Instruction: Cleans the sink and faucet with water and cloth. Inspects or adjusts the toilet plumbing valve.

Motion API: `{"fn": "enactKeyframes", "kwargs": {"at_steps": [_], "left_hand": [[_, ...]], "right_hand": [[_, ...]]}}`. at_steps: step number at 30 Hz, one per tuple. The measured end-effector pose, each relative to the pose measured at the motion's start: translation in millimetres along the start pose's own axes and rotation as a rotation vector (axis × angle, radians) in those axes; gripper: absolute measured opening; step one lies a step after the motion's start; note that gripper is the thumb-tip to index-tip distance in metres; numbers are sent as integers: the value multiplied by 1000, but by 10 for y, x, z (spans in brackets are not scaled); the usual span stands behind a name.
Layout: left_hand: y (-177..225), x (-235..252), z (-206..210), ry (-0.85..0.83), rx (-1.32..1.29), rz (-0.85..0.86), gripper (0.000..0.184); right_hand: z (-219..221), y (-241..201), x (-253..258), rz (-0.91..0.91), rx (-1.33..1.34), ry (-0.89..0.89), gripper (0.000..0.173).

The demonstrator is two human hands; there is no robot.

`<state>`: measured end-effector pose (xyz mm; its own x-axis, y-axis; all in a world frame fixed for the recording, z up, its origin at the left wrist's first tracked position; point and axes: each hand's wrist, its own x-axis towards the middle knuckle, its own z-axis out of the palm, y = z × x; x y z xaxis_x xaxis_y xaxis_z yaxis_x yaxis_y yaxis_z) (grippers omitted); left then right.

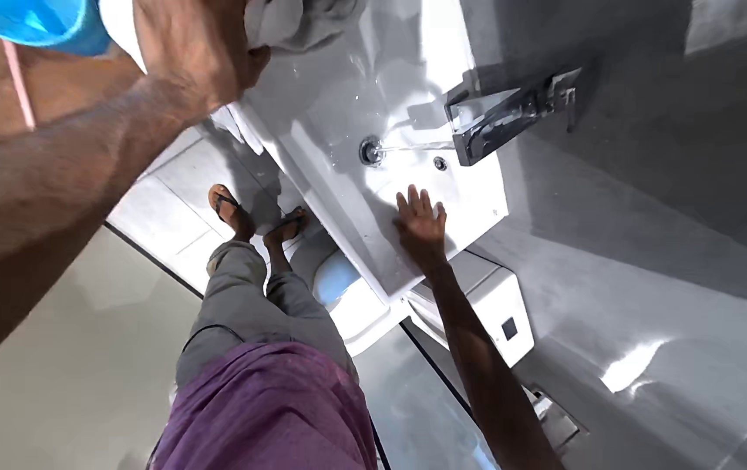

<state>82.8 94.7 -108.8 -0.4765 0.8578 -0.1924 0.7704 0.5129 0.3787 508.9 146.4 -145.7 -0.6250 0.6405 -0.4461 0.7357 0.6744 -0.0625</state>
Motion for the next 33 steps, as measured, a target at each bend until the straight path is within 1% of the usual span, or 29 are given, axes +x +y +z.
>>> {"fn": "enactKeyframes", "kwargs": {"at_steps": [1,2,3,4,5,6,7,8,9,10,11,12,13,15,16,17,18,19,20,21,22,23,26,29,31,33], "left_hand": [[-23,-16,6,42,0,62,44],[-35,-4,5,79,-2,137,51],[-58,51,-8,112,12,202,63],[-91,97,-10,133,34,244,73],[-104,95,9,140,46,264,77],[-93,54,30,132,49,262,79],[-73,16,26,121,56,247,80],[-52,18,-10,121,55,241,81],[-43,32,-35,131,55,243,81],[-44,25,-34,138,58,244,81],[-48,20,-30,142,60,246,82],[-42,19,-26,138,55,250,83],[-37,20,-13,141,54,250,83],[-51,44,-6,135,49,248,83],[-56,44,2,130,63,249,83],[-56,54,8,126,85,248,83],[-56,53,9,119,105,248,83],[-54,46,-1,113,112,251,83],[-48,41,-14,112,117,253,82],[-37,29,-19,105,118,252,82],[-25,22,-12,104,127,254,82],[-28,24,7,119,142,263,81],[-69,57,38,155,190,274,83],[-52,62,37,144,237,273,87],[-52,49,13,118,265,294,93],[-38,39,-59,80,280,329,102]], "right_hand": [[-102,-58,212,69,160,83,39],[-233,-157,408,112,415,163,34],[-367,-267,612,119,741,212,32],[-483,-380,781,127,1096,200,34],[-579,-472,884,145,1396,150,39],[-650,-552,957,182,1597,112,41],[-707,-620,1006,206,1673,105,42],[-754,-656,1002,182,1586,118,41],[-792,-667,883,133,1346,128,37],[-807,-683,657,95,1087,150,29],[-837,-719,347,98,984,207,25],[-855,-732,79,140,973,315,24],[-915,-719,-94,180,962,468,24],[-1155,-670,-224,228,877,799,26],[-1310,-649,-239,222,816,879,36],[-1453,-643,-209,197,737,913,52],[-1556,-664,-134,160,650,942,66],[-1608,-696,-6,102,545,997,76],[-1600,-753,76,73,445,991,80],[-1527,-845,52,73,378,922,80],[-1411,-968,-78,94,342,804,79],[-1252,-1083,-186,116,327,739,77],[-669,-1263,-432,209,406,687,66],[-145,-1338,-727,418,567,454,63],[207,-1410,-893,449,555,335,67],[427,-1520,-1004,412,424,383,71]]}}
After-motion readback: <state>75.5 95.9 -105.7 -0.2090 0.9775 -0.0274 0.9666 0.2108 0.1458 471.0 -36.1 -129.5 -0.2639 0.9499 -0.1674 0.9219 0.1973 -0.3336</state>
